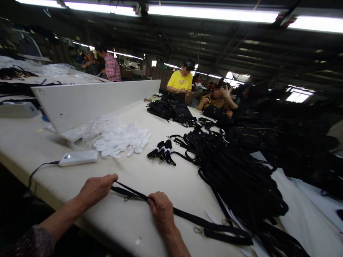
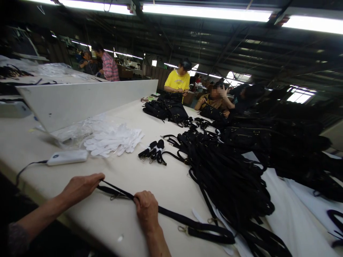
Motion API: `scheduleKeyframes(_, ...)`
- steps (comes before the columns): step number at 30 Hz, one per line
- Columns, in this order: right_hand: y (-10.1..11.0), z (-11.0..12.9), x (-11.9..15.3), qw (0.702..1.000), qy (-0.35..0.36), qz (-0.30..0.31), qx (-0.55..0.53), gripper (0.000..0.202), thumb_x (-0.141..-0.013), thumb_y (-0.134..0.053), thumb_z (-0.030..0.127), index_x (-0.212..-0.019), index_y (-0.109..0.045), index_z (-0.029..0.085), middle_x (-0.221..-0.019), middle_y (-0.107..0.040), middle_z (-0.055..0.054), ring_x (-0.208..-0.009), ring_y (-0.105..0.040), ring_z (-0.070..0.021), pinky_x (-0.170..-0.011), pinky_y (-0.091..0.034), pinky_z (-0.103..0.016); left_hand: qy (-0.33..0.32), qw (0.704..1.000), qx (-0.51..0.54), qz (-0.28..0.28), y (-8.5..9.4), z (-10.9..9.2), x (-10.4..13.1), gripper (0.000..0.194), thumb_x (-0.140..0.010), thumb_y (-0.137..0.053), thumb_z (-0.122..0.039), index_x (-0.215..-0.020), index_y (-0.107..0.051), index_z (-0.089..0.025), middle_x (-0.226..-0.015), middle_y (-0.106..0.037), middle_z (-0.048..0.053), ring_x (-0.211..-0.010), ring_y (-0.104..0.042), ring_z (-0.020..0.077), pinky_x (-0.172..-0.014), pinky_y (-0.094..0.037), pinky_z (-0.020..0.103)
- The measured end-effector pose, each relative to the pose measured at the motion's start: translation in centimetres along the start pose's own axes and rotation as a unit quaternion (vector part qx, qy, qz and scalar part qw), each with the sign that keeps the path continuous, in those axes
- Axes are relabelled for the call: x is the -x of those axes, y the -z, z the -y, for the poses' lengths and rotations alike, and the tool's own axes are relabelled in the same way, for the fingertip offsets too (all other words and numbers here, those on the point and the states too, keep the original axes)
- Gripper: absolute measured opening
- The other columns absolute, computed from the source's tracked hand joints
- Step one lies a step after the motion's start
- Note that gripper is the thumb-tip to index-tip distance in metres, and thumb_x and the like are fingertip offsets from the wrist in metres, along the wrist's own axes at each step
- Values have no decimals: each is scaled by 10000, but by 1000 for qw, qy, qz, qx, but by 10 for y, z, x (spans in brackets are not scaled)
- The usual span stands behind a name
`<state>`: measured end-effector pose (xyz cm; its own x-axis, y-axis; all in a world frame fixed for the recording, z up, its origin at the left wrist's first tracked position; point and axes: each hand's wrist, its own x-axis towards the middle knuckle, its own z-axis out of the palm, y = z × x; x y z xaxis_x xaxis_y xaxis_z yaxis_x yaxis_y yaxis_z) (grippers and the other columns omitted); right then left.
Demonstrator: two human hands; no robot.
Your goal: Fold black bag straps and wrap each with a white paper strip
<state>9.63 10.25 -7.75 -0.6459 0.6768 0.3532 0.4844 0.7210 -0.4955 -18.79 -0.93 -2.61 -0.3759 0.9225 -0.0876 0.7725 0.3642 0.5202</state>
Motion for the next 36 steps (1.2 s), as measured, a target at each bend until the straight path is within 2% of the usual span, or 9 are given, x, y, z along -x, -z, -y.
scheduleKeyframes(6, -2, -1, 0, 1000, -3, 4, -4, 82, -892, -616, 158, -886, -639, 236, -848, -678, -7, -824, -580, -176, -747, -395, -277, 26, 996, -9, 86, 8, 21, -17, 249, -826, -496, -411, -894, -699, -284, -553, -678, -27, -495, -641, 188, -521, -415, 265)
scheduleKeyframes(10, -3, -1, 0, 1000, -14, 3, -5, 86, -885, -628, 149, -882, -641, 233, -848, -679, -2, -831, -577, -171, -754, -394, -269, -12, 999, -31, 11, 19, 23, -14, 326, -846, -513, -496, -1019, -675, -272, -1108, -737, 56, -1007, -680, 262, -861, -489, 365)
scheduleKeyframes(13, -2, 0, 0, 1000, -14, 0, -3, 80, -885, -632, 155, -881, -645, 234, -841, -678, 0, -825, -575, -167, -748, -391, -267, -110, 992, -51, -38, -2, 3, 3, 306, -847, -567, -474, -1080, -651, -293, -1461, -528, 56, -1362, -435, 293, -1094, -348, 448)
scheduleKeyframes(16, 0, 2, 0, 1000, -11, 0, 3, 79, -881, -634, 161, -885, -651, 238, -838, -676, 1, -817, -576, -166, -745, -392, -270, -243, 964, -91, -65, -39, -25, 19, 248, -847, -607, -353, -1089, -634, -307, -1548, -425, 49, -1445, -307, 317, -1125, -286, 544)
scheduleKeyframes(20, 2, 3, 0, 1000, -6, 3, 10, 81, -878, -639, 165, -889, -651, 244, -836, -673, 10, -816, -577, -161, -744, -399, -266, -269, 950, -140, -79, -60, -42, 18, 135, -874, -536, -209, -934, -642, -266, -1518, -472, 56, -1449, -306, 325, -1125, -250, 593)
scheduleKeyframes(25, 1, 0, 1, 1000, 5, 0, 7, 96, -891, -611, 155, -890, -650, 243, -835, -672, 6, -811, -581, -161, -740, -403, -269, -279, 946, -162, -35, -26, -5, 11, 149, -890, -544, -266, -842, -683, -286, -1515, -482, -1, -1473, -261, 317, -1154, -191, 602)
scheduleKeyframes(29, -1, -2, 0, 1000, 7, 2, 0, 91, -890, -615, 154, -893, -648, 239, -830, -667, 5, -807, -575, -162, -750, -402, -274, -232, 960, -154, 22, 4, 32, 12, 185, -895, -554, -431, -874, -721, -353, -1506, -490, -43, -1470, -264, 335, -1142, -209, 618)
scheduleKeyframes(33, -2, -1, -1, 1000, 5, 8, 3, 78, -891, -624, 164, -891, -647, 239, -829, -666, 3, -807, -574, -165, -749, -397, -279, -221, 961, -157, 49, 15, 40, 9, 212, -897, -538, -454, -841, -718, -358, -1471, -531, -65, -1469, -271, 328, -1150, -200, 615)
scheduleKeyframes(36, -1, -1, 0, 1000, 3, 11, 4, 82, -897, -617, 165, -893, -647, 241, -836, -668, 1, -815, -575, -167, -747, -398, -278, -231, 961, -144, 42, 14, 40, 8, 154, -871, -546, -328, -871, -700, -334, -1465, -540, -61, -1460, -303, 297, -1166, -226, 555)
